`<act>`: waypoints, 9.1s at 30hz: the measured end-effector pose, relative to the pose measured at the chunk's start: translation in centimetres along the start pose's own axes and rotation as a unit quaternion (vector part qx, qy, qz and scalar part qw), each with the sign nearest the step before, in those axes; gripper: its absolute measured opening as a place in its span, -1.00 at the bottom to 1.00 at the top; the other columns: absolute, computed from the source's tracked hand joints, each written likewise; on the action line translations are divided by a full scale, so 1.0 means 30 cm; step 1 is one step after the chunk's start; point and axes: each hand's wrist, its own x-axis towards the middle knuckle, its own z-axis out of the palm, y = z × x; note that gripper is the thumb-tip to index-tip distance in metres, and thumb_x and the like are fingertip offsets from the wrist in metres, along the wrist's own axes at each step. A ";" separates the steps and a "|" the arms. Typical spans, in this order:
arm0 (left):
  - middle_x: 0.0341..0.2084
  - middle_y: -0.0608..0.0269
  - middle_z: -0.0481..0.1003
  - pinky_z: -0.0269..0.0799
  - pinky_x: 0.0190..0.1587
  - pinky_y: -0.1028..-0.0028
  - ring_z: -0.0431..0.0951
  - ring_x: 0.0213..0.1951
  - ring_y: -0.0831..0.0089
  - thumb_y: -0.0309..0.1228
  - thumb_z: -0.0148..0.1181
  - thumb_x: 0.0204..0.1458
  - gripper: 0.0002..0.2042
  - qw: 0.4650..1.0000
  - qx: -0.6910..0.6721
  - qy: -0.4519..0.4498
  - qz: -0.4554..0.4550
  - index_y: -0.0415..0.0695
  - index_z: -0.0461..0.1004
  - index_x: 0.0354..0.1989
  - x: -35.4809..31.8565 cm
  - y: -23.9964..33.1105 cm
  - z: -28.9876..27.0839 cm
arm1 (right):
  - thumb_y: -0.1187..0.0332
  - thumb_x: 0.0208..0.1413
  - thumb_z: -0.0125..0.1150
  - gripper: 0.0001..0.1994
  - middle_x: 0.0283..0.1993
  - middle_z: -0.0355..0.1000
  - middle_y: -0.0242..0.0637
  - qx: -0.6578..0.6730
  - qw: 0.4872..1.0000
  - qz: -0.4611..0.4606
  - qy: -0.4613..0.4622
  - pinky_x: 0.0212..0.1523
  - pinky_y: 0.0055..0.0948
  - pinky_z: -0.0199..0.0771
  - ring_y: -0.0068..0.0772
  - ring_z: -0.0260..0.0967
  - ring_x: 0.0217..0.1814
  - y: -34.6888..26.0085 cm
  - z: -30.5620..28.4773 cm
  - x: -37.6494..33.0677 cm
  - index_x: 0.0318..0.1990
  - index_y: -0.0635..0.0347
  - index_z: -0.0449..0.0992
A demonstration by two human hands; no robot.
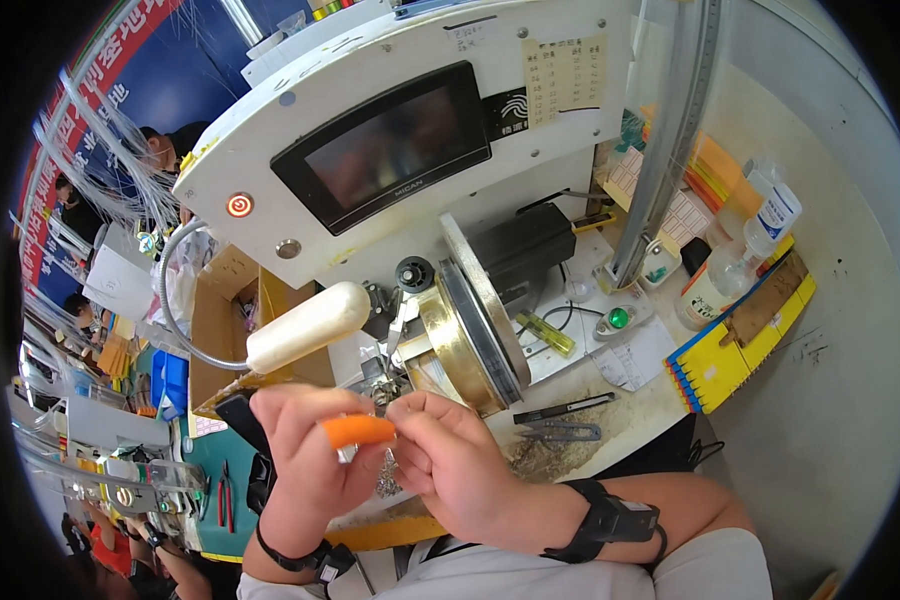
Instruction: Operating a specialized machine to wrap and process small industrial components.
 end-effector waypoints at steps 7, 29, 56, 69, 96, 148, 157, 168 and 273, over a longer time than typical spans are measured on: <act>-0.06 0.42 0.67 0.33 -0.08 0.31 0.51 -0.08 0.27 -0.41 0.49 0.00 -0.83 0.996 -0.040 0.067 0.045 0.06 0.64 -0.25 -0.060 -0.064 0.134 | 0.41 0.51 0.13 -0.95 -0.43 0.29 -0.60 -0.242 0.968 -0.059 -0.035 -0.46 -0.66 0.14 -0.79 0.18 -0.49 0.000 -0.030 -0.146 -0.07 0.14 0.46; -0.13 0.36 0.73 0.22 -0.46 0.43 0.57 -0.44 0.51 -0.50 0.41 -0.16 -0.73 0.989 -0.134 0.047 -0.034 -0.02 0.63 -0.21 -0.212 -0.023 0.210 | 0.45 0.11 0.49 -0.60 -0.24 0.60 -0.14 -0.786 0.529 -0.312 0.067 -0.22 -0.18 0.44 -0.15 0.53 -0.28 -0.041 -0.326 -0.088 0.11 0.23 0.58; -0.14 0.39 0.72 0.20 -0.43 0.43 0.51 -0.47 0.51 -0.54 0.41 -0.20 -0.70 0.986 -0.152 0.023 -0.062 -0.03 0.62 -0.22 -0.214 -0.022 0.207 | 0.36 0.34 0.12 -0.88 -0.14 0.46 -0.34 -0.670 0.387 -0.623 -0.113 -0.30 -0.36 0.18 -0.42 0.37 -0.30 -0.180 -0.249 -0.147 -0.03 0.05 0.49; -0.14 0.40 0.71 0.22 -0.45 0.43 0.53 -0.46 0.51 -0.54 0.41 -0.21 -0.70 0.986 -0.153 0.018 -0.062 -0.03 0.61 -0.22 -0.208 -0.022 0.204 | 0.38 0.26 0.22 -0.86 -0.13 0.48 -0.37 -0.666 0.379 -0.632 -0.119 -0.25 -0.36 0.19 -0.42 0.40 -0.28 -0.173 -0.242 -0.160 -0.06 0.03 0.51; -0.17 0.40 0.72 0.21 -0.44 0.43 0.53 -0.44 0.53 -0.53 0.41 -0.23 -0.74 0.986 -0.149 0.031 -0.068 -0.01 0.56 -0.32 -0.226 -0.019 0.210 | 0.40 0.00 0.43 -0.70 -0.16 0.56 -0.35 -0.831 0.371 -0.408 -0.069 -0.37 -0.33 0.46 -0.25 0.52 -0.38 -0.129 -0.234 -0.079 -0.06 0.09 0.72; -0.15 0.44 0.72 0.19 -0.45 0.43 0.53 -0.46 0.57 -0.52 0.41 -0.22 -0.75 0.989 -0.134 0.003 -0.059 0.00 0.59 -0.31 -0.223 -0.023 0.198 | 0.31 0.13 0.17 -0.64 0.14 0.45 -0.25 -0.793 0.206 -0.573 -0.019 0.32 -0.17 0.24 -0.12 0.31 0.25 -0.329 -0.352 -0.191 0.10 0.06 0.55; -0.17 0.40 0.71 0.21 -0.47 0.45 0.56 -0.45 0.55 -0.55 0.40 -0.22 -0.74 0.989 -0.130 0.034 -0.062 -0.04 0.59 -0.29 -0.208 -0.014 0.212 | 0.31 0.29 0.09 -0.38 0.63 0.21 -0.02 -0.927 0.138 -0.219 0.272 0.58 0.19 -0.28 0.28 -0.01 0.68 -0.355 -0.352 -0.204 0.51 0.27 0.34; -0.18 0.40 0.71 0.22 -0.50 0.46 0.53 -0.49 0.53 -0.55 0.40 -0.19 -0.73 0.989 -0.134 0.027 -0.061 -0.04 0.57 -0.26 -0.202 -0.009 0.204 | 0.36 0.20 0.23 -0.25 0.71 -0.01 0.06 -0.874 0.216 -0.356 0.250 0.61 0.19 -0.34 0.30 -0.14 0.69 -0.329 -0.405 -0.183 0.56 0.30 0.21; -0.60 0.23 0.54 0.43 -0.49 0.28 0.53 -0.60 0.17 -0.57 0.37 -0.21 -0.75 0.953 -0.277 0.076 -0.096 -0.09 0.62 -0.28 -0.273 -0.124 0.202 | 0.20 -0.23 0.72 -0.70 -0.39 0.57 -0.43 -0.873 0.333 -0.355 -0.030 -0.27 -0.26 0.26 -0.28 0.46 -0.37 -0.297 -0.385 -0.167 -0.37 0.03 0.70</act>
